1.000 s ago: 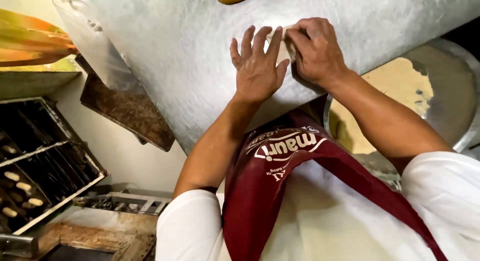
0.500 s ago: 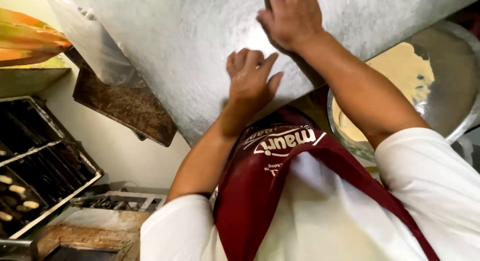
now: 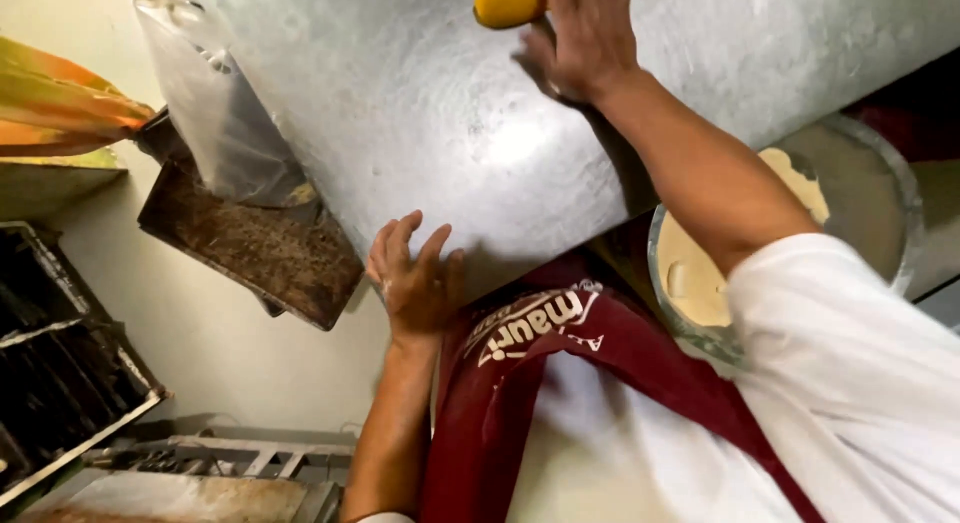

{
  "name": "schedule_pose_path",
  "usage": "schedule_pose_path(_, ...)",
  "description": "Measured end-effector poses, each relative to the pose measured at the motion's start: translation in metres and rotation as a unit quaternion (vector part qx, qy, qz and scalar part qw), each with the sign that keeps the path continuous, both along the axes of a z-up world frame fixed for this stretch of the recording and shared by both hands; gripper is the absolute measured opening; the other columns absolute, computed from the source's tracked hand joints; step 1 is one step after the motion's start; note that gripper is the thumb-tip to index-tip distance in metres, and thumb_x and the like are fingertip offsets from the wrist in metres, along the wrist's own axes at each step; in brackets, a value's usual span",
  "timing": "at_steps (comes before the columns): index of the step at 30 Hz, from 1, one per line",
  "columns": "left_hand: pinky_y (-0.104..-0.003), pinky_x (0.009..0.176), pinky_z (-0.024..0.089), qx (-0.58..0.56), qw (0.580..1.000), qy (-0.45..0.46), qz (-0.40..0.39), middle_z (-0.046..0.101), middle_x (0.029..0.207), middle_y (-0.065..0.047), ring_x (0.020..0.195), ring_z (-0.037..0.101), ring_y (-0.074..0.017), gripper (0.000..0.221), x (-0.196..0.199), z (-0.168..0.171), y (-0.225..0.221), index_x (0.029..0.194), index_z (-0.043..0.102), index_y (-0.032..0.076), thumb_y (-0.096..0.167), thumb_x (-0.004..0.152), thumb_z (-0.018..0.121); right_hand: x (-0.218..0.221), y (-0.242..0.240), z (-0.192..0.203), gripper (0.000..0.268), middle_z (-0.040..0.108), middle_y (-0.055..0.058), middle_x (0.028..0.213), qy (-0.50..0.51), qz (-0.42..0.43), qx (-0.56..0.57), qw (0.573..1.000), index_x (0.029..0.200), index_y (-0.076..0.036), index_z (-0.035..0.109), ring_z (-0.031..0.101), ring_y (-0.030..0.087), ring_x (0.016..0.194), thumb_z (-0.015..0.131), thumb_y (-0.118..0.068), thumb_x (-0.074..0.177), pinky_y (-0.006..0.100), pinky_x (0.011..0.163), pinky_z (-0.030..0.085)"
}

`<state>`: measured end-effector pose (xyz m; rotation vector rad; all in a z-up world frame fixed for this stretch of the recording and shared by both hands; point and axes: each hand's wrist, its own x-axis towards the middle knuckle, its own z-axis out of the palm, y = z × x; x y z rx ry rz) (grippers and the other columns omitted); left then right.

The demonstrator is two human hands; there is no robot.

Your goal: Shaping and filling small dough balls by hand on a metal workbench

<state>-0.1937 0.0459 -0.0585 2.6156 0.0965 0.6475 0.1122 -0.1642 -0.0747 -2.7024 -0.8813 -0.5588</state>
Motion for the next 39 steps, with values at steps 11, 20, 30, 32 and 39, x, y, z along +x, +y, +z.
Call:
schedule_pose_path(11,-0.062,0.11,0.036,-0.071,0.997,0.012,-0.015,0.054,0.137,-0.013,0.132,0.047,-0.0414,0.021,0.047,0.017,-0.002,0.112,0.074,0.012,0.016,0.091,0.074,-0.031,-0.072,0.021,0.057,0.057,0.011,0.128,0.394,0.092,-0.208,0.89,0.143,-0.025,0.059,0.051,0.038,0.116,0.07,-0.028,0.087,0.052,0.088,0.048)
schedule_pose_path(20,-0.05,0.112,0.053,-0.133,0.989,-0.007,-0.065,0.043,0.142,-0.029,0.133,0.051,-0.0407,0.023,0.135,0.018,-0.019,0.118,0.07,-0.002,0.01,0.098,0.066,-0.012,-0.207,0.151,0.057,0.052,0.017,0.141,0.554,-0.264,-0.07,0.786,0.149,-0.021,0.055,0.054,0.036,0.122,0.066,-0.032,0.094,0.056,0.103,0.046)
schedule_pose_path(30,-0.045,0.107,0.054,-0.119,0.985,0.066,-0.108,0.047,0.144,-0.028,0.131,0.056,-0.037,0.023,0.176,0.049,-0.065,0.12,0.071,0.005,0.013,0.099,0.068,0.199,-0.226,-0.028,0.011,0.072,0.017,0.094,0.121,-0.179,0.075,0.974,0.104,-0.01,0.074,0.065,0.041,0.082,0.075,-0.016,0.095,0.052,0.065,0.051)
schedule_pose_path(32,-0.039,0.097,0.057,-0.154,0.981,0.066,-0.099,0.051,0.138,-0.025,0.11,0.066,-0.0288,0.024,0.165,0.051,-0.055,0.122,0.069,0.001,0.01,0.1,0.065,0.17,-0.23,-0.001,0.013,0.068,0.008,0.085,0.062,-0.065,0.163,0.982,0.098,-0.008,0.078,0.059,0.026,0.076,0.083,-0.013,0.087,0.039,0.065,0.041)
schedule_pose_path(39,-0.045,0.097,0.057,-0.207,0.972,0.039,-0.103,0.061,0.129,-0.025,0.108,0.069,-0.0404,0.027,0.136,0.02,-0.027,0.118,0.072,0.007,0.011,0.092,0.074,-0.033,-0.129,0.033,0.036,0.074,0.011,0.102,0.347,-0.011,0.073,0.935,0.117,-0.019,0.073,0.072,0.034,0.1,0.076,-0.043,0.091,0.047,0.087,0.058)
